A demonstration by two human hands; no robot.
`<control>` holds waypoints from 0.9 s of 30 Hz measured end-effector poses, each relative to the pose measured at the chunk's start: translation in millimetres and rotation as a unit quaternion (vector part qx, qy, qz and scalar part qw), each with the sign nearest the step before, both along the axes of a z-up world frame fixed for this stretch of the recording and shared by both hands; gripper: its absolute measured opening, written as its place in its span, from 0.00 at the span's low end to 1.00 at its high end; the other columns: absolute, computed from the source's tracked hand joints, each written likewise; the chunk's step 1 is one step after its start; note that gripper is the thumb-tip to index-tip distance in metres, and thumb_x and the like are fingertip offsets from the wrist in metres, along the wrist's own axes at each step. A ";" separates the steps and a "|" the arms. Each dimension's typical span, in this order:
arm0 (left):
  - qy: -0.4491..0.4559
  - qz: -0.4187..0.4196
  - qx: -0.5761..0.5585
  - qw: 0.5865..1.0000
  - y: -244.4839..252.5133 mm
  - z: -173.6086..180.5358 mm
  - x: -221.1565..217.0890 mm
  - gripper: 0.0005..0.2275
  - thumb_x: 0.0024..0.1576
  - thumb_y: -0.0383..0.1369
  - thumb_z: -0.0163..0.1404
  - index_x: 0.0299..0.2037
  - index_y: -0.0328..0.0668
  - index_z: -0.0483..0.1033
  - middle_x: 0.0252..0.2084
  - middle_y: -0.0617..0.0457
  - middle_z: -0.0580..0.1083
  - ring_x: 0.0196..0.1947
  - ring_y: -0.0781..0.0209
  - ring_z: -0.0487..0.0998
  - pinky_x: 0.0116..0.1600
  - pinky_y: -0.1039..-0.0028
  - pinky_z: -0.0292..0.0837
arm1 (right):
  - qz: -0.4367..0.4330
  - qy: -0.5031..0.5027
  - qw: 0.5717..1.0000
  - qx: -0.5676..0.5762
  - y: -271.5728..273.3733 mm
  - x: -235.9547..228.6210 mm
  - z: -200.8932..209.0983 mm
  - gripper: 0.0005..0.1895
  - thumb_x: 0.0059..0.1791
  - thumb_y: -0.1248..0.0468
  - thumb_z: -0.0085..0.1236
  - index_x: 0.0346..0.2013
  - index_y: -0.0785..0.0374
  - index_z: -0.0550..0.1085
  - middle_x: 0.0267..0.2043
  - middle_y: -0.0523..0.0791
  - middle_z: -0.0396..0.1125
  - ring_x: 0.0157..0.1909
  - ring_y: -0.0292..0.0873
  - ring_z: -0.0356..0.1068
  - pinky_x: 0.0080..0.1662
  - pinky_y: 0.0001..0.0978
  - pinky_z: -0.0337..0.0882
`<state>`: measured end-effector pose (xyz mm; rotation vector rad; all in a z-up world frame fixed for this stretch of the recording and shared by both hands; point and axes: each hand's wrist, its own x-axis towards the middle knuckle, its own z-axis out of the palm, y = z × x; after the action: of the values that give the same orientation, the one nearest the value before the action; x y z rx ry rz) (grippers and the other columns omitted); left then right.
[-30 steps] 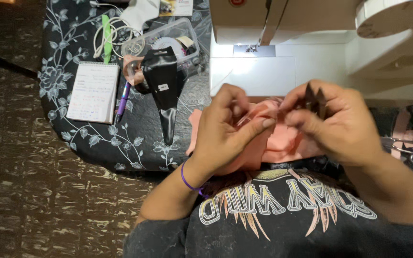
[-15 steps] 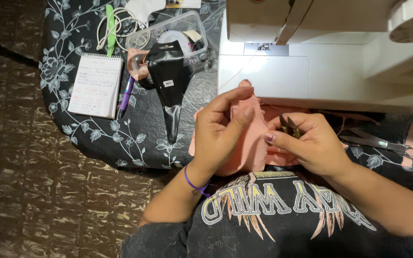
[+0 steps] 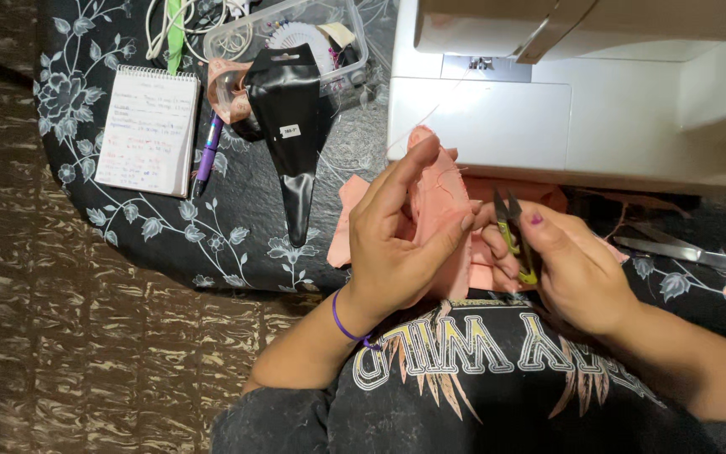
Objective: The person uses a seam ripper to remove stitches from a piece of pink fabric held in their hands. They carefully work along the seam, pulling out the thread, and then inspect the fabric by turning it over.
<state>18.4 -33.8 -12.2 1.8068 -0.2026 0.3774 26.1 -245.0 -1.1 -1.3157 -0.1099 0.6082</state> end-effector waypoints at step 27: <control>-0.358 -0.126 0.038 0.924 18.4 12.6 -6.4 0.22 0.73 0.38 0.41 0.25 0.40 0.74 0.32 0.51 0.75 0.33 0.54 0.80 0.42 0.61 0.72 | -0.105 -0.397 0.862 -0.296 -1.9 -2.9 3.8 0.02 0.55 0.70 0.64 0.37 0.65 0.80 0.33 0.44 0.73 0.33 0.40 0.66 0.41 0.32 0.64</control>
<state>12.0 -15.4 0.3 1.6201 -0.9609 0.8419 23.2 -247.0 2.7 -2.0912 -0.4765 -0.1525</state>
